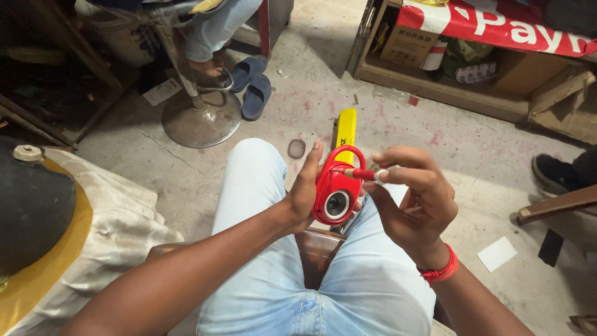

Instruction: The person uses a screwdriver to remove screws from a red portable speaker, then removes the back cover. They continue to unscrew and remove internal components, including a circular part, and place them on the floor.

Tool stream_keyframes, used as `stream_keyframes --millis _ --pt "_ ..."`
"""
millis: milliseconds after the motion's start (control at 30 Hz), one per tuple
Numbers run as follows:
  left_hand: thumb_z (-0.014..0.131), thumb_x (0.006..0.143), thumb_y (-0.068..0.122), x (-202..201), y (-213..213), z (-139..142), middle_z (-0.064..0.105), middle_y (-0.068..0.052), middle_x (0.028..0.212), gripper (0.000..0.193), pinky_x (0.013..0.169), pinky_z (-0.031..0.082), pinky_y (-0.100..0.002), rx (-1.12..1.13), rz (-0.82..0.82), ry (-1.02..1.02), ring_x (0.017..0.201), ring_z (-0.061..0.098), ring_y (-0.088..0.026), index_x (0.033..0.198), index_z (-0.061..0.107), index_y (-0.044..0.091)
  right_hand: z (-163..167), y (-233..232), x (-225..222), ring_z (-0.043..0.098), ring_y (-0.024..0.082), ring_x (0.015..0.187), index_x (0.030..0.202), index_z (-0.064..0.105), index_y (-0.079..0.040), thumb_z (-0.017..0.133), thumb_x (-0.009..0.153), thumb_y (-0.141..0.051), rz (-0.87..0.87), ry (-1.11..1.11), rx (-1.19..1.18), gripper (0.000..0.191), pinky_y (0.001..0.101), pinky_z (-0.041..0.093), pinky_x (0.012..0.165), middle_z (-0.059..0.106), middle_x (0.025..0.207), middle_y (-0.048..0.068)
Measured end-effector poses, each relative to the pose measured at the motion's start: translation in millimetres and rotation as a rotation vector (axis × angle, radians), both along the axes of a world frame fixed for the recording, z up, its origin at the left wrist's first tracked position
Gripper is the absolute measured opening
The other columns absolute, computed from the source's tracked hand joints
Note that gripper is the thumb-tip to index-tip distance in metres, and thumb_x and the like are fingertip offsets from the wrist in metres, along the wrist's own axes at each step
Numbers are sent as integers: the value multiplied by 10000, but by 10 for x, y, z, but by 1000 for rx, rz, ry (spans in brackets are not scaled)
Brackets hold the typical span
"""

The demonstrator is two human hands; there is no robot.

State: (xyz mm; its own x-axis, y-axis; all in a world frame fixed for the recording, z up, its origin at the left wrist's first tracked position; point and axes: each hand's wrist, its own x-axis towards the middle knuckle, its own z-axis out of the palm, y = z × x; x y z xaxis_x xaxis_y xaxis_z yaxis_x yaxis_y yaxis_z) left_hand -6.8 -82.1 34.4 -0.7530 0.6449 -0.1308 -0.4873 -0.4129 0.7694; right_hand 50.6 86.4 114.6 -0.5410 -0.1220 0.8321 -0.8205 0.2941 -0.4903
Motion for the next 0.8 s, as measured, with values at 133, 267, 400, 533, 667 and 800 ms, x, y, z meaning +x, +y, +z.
stream_keyframes --millis 133,267,400,533,667,800 --pt "122 938 815 -2 2 3 730 -143 1004 981 685 636 -335 -54 4 -49 779 742 -217 1312 580 33 -4 2 -23 674 183 942 1066 623 -10 833 838 87 1 61 17 326 280 614 831 650 1055 144" --pt "138 950 823 -7 -14 0 710 -143 996 973 696 628 -338 -16 7 -1 785 737 -228 1318 574 35 -18 18 -9 699 208 985 1088 601 -15 811 881 107 -17 19 22 319 284 601 851 721 1070 136" --pt "136 941 826 -3 -16 8 729 -141 1014 1000 740 629 -337 -12 2 2 806 738 -220 1330 582 20 -6 26 -3 709 223 1021 1095 588 -14 816 871 91 1 2 25 337 301 610 892 718 1117 156" --pt "122 919 829 -3 -4 25 744 -136 1007 1020 732 624 -335 -50 4 -28 791 736 -212 1335 593 26 -2 29 -10 687 217 940 1013 627 0 838 781 98 -41 -12 13 329 322 620 825 646 1014 176" --pt "121 939 832 -5 -14 30 721 -135 986 1017 743 622 -341 -11 -7 -25 794 733 -216 1336 589 22 -16 34 -23 706 179 976 1102 595 -6 811 872 128 32 -12 8 343 289 643 858 696 1101 151" --pt "122 951 826 -15 -34 26 723 -137 993 1019 751 627 -344 -21 9 -1 803 739 -219 1310 590 -4 -24 24 -16 721 225 1075 1120 559 -16 742 930 162 55 -63 0 318 305 650 902 732 1163 157"
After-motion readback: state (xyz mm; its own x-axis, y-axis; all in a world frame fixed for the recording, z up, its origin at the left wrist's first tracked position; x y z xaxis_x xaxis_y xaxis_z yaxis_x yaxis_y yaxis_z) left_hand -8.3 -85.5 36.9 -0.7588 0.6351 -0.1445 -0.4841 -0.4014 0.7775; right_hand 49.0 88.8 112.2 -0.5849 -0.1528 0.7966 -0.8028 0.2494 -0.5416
